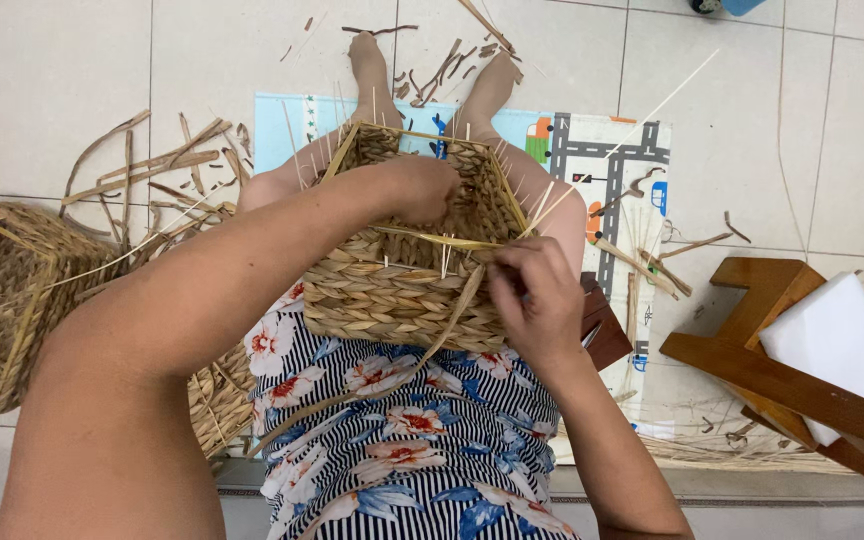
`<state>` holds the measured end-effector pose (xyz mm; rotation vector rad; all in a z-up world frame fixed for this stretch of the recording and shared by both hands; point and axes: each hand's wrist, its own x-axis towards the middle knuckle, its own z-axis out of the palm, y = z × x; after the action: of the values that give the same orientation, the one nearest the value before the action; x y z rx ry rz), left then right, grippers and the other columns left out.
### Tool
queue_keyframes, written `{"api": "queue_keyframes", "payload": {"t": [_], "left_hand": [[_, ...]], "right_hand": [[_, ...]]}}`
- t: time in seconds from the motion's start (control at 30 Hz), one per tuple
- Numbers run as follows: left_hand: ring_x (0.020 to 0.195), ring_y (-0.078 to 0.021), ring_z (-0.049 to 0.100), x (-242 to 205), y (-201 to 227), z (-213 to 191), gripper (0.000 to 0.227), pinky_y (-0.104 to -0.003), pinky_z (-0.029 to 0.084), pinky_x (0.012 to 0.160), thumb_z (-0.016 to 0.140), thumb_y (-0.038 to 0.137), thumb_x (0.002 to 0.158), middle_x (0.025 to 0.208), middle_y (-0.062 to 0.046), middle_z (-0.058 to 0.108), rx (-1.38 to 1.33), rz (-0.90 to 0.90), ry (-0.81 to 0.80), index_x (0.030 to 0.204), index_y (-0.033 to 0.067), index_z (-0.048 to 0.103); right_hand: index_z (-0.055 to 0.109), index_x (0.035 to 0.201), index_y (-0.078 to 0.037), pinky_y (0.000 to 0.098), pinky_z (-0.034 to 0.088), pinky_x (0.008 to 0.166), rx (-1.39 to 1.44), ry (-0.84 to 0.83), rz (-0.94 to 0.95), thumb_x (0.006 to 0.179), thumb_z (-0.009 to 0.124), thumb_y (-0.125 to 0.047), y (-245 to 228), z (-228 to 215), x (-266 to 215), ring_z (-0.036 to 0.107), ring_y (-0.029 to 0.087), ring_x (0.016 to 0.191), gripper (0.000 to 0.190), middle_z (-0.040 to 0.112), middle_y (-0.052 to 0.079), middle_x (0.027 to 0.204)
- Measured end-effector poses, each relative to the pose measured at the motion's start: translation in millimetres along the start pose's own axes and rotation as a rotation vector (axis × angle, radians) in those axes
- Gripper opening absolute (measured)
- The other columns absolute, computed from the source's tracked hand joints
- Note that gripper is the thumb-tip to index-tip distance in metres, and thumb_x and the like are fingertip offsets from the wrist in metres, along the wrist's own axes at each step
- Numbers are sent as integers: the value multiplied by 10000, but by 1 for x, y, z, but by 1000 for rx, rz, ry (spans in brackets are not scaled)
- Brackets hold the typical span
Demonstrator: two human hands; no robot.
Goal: The person weaves a basket by hand, threading strips of material through the existing frame and using shears to trim the edges.
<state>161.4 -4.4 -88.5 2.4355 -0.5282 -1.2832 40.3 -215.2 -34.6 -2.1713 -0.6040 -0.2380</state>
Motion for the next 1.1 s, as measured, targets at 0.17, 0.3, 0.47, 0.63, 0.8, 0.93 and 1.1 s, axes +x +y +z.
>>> {"api": "queue_keyframes", "payload": {"t": [0.17, 0.3, 0.47, 0.63, 0.8, 0.93, 1.1], "left_hand": [[933, -183, 707, -7, 1, -9, 226, -364, 554, 851, 755, 181, 844, 1085, -69, 779, -255, 211, -32, 1065, 133, 763], [1146, -312, 672, -18, 7, -29, 540, -444, 546, 908, 675, 120, 945, 1274, -171, 685, 250, -269, 373, 1444, 26, 492], [1253, -284, 643, -29, 29, -35, 681, -505, 505, 1033, 695, 295, 832, 1373, -159, 652, 809, -224, 581, 1445, 60, 516], [1184, -214, 623, -20, 35, -21, 371, -412, 446, 1030, 557, 397, 1004, 1279, -26, 702, -15, 182, -119, 1305, 220, 683], [1084, -154, 674, -11, 9, -8, 339, -372, 501, 954, 610, 341, 968, 1164, 2, 771, -312, 292, -244, 1237, 167, 724], [954, -170, 709, -25, 4, -10, 260, -356, 547, 870, 652, 243, 937, 1042, -23, 784, -252, 283, -98, 1147, 122, 745], [878, -237, 707, -48, 16, -7, 206, -392, 550, 802, 672, 164, 897, 958, -109, 763, -128, 289, 84, 1079, 82, 723]], "right_hand": [[667, 1034, -35, 298, 580, 674, 41, -76, 62, 941, 726, -22, -4, 0, -10, 700, 179, 789, 111, 703, 93, 986], [620, 1205, 22, 279, 610, 663, 14, -231, -61, 929, 743, -85, -21, 22, -18, 729, 216, 820, 320, 692, 163, 1179], [570, 1319, 46, 356, 601, 667, -79, -321, -8, 869, 748, -127, -32, 29, -21, 733, 302, 842, 514, 631, 202, 1296], [578, 1307, 34, 389, 602, 737, -142, -357, -50, 861, 767, -163, -34, 32, -19, 723, 319, 902, 523, 602, 185, 1339], [585, 1337, 30, 393, 588, 797, -116, -311, -86, 832, 759, -126, -34, 33, -29, 704, 318, 1039, 556, 595, 169, 1352], [585, 1333, 11, 389, 593, 814, -110, -310, -78, 831, 763, -126, -33, 33, -26, 703, 308, 1029, 550, 600, 156, 1352], [579, 1348, 17, 391, 585, 825, -111, -307, -99, 807, 745, -62, -31, 36, -31, 699, 313, 1078, 572, 607, 165, 1344]]}}
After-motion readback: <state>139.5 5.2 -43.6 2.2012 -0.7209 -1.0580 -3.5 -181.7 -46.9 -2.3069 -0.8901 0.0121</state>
